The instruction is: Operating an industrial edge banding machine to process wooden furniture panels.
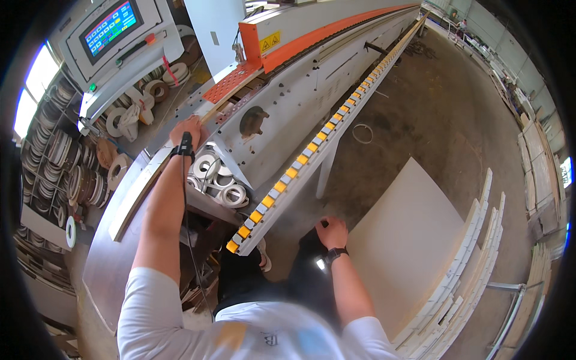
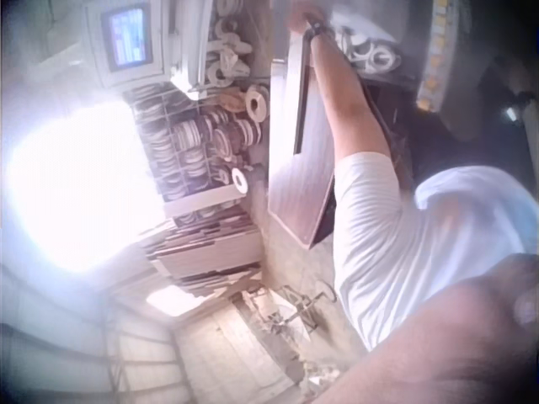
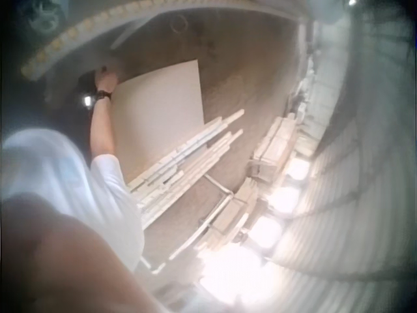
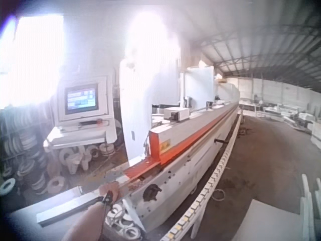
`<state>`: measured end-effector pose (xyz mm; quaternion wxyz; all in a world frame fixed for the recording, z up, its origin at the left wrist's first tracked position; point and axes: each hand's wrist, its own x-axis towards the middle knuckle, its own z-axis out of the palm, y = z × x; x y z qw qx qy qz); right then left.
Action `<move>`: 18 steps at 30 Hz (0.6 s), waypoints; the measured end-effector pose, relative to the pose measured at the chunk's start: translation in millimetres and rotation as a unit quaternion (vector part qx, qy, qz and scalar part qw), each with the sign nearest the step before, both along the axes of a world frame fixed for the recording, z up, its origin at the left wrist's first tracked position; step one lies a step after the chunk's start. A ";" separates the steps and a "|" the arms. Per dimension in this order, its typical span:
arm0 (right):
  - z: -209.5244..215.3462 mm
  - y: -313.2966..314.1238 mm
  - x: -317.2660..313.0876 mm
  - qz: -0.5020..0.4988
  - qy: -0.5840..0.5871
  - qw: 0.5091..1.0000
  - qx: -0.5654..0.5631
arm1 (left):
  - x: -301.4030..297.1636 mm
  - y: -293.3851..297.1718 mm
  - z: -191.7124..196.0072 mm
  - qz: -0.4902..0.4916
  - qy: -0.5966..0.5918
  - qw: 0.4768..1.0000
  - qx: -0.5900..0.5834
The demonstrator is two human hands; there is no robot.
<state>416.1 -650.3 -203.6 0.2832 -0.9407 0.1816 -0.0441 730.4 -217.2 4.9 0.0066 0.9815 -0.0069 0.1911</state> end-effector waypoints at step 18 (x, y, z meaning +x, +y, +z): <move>-5.0 -4.7 2.7 -0.005 -0.027 0.996 0.081 | -153.0 110.2 -4.7 -0.042 -0.093 0.995 -0.016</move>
